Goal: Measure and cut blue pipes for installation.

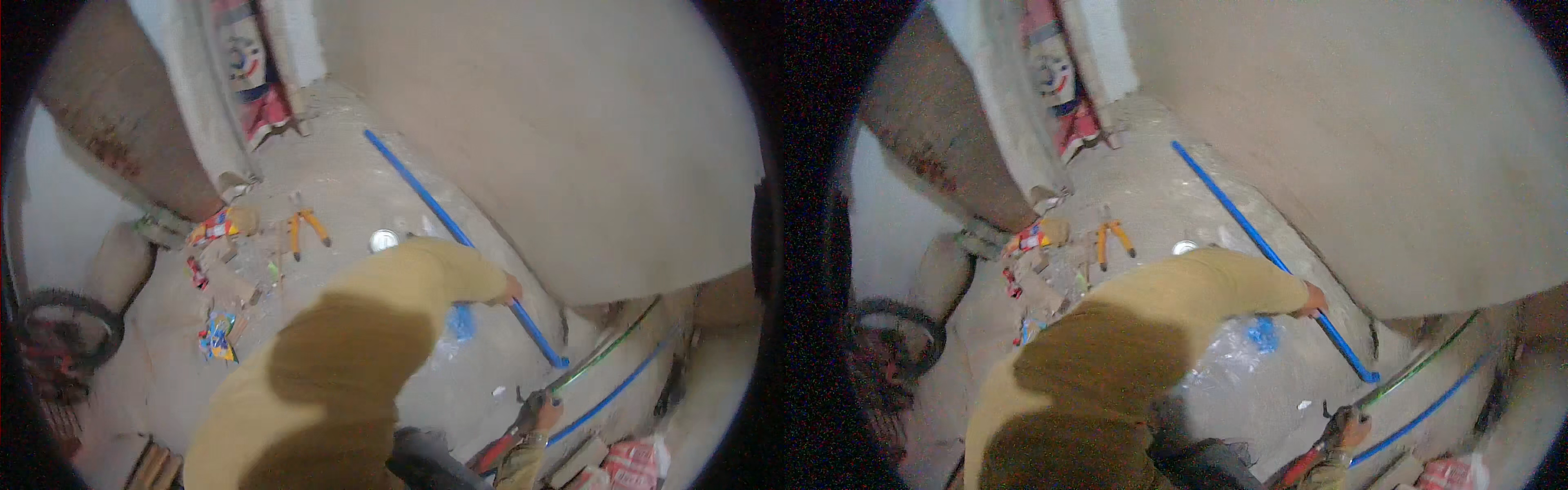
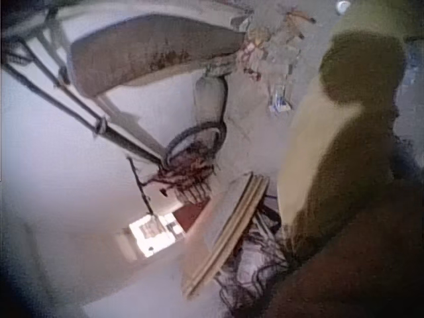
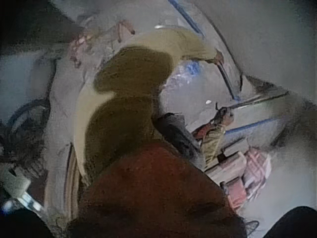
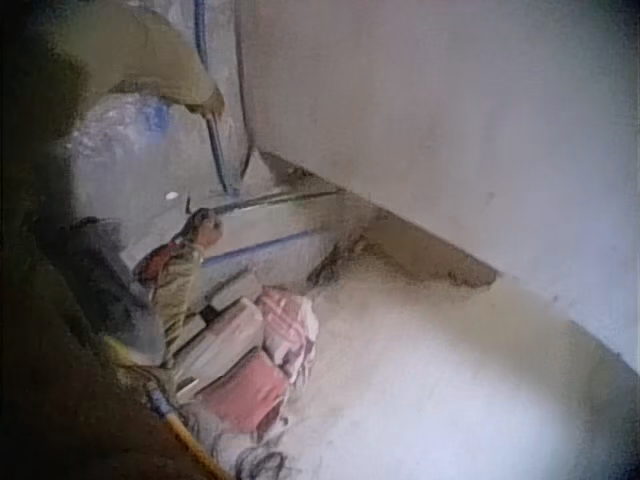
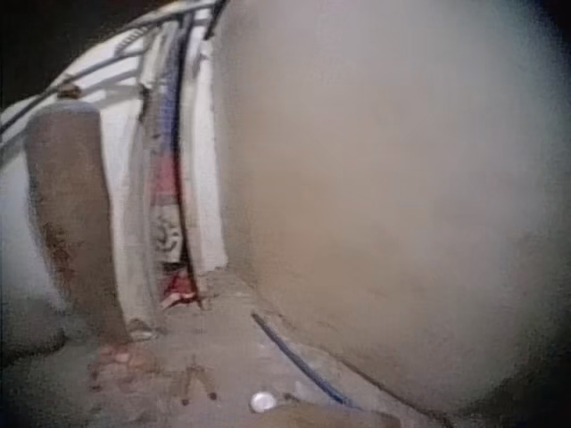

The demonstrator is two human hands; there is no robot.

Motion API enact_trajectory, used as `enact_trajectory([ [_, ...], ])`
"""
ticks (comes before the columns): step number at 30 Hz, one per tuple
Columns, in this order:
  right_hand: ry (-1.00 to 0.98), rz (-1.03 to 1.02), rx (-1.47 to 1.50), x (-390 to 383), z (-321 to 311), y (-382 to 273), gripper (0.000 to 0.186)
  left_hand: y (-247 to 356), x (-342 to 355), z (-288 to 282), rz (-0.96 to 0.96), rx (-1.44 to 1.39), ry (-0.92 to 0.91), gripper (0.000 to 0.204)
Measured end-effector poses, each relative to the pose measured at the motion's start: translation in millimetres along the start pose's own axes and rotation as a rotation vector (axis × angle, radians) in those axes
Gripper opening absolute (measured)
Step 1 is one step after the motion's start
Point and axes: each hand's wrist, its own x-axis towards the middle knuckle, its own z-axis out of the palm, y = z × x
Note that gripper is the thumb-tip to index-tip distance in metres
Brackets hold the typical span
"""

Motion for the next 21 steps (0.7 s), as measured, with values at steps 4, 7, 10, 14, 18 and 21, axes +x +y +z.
enact_trajectory([
  [4, -0.174, -0.055, 0.482, -35, 21, -27, 0.043, -86, -4, 35, 0.017, 0.184, 0.091, 0.039],
  [7, 0.098, 0.210, 0.195, -78, -9, -44, 0.056, 0, -1, -4, 0.303, 0.103, 0.403, 0.025],
  [10, 0.000, 0.127, 0.337, -107, -35, -118, 0.055, 50, 6, -19, 0.302, -0.054, 0.399, 0.021],
  [14, -0.008, 0.143, 0.541, -159, -25, -130, 0.053, 119, 43, 23, 0.437, -0.339, 0.357, 0.022],
  [18, 0.100, 0.257, 0.491, -227, -12, -137, 0.051, 211, 38, 81, 0.472, -0.519, 0.111, 0.024],
  [21, 0.200, 0.249, 0.400, -268, 5, -149, 0.052, 238, 11, 117, 0.472, -0.574, -0.031, 0.026],
])
